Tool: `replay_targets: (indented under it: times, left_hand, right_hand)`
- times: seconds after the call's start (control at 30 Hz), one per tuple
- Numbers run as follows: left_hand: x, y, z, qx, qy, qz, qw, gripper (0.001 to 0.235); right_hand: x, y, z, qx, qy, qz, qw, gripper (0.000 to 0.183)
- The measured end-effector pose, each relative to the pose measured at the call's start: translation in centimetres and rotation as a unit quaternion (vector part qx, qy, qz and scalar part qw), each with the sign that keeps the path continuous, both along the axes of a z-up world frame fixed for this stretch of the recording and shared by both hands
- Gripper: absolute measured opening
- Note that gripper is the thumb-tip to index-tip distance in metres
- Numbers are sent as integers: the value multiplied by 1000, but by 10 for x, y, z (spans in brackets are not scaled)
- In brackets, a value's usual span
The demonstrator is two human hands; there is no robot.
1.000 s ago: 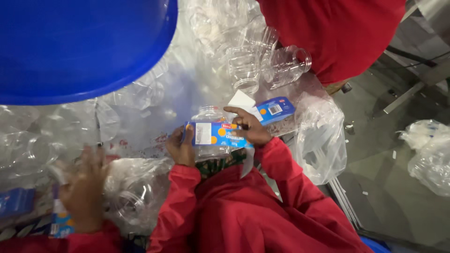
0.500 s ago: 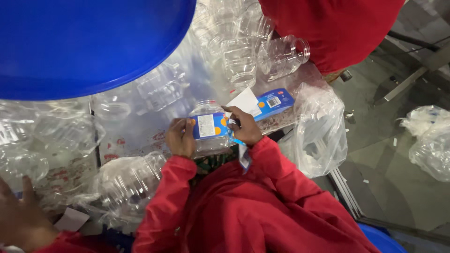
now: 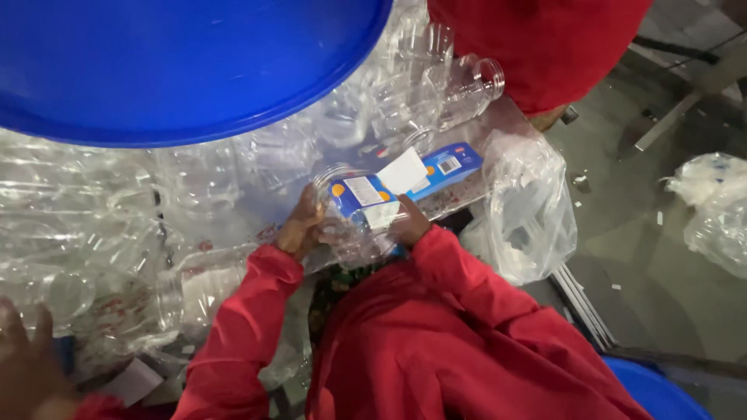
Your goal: The person applies adhesive labels to clear plastic jars by hand, smoothing the labels onto the side of each jar before setting the jars aside.
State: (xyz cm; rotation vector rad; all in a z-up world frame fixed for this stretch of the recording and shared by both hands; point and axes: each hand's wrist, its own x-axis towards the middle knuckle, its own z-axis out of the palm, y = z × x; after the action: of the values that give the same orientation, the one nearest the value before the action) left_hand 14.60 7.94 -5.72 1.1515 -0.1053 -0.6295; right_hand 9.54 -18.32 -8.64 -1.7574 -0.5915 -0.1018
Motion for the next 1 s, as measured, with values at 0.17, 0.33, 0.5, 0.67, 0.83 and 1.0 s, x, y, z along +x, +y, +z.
replay_targets:
  times: [0.17,0.33,0.5,0.67,0.83,1.0]
  left_hand:
    - [-5,-4,5,-96,50,7,994,63]
    - [6,-11,-10,-165,-199,114,959,21]
    - [-1,-33,15,-41,-325,175,928,36]
    - [-12,-39,34,162,-464,240,837,35]
    - [-23,-43,51,95,-440,209,869,29]
    - [-39,-46,72,184,-496,229,817,27]
  right_hand:
    - [6,11,-10,116,82,17,990,52]
    - [0,26,-2,267,187,31,945,64]
    - [-12,45,57,474,204,12,856,90]
    - [-20,40,118,240,8,-305,921,105]
    - [-23,26,137,21,-242,-366,898,97]
    - [-20,18,147,-5,-228,-312,922,58]
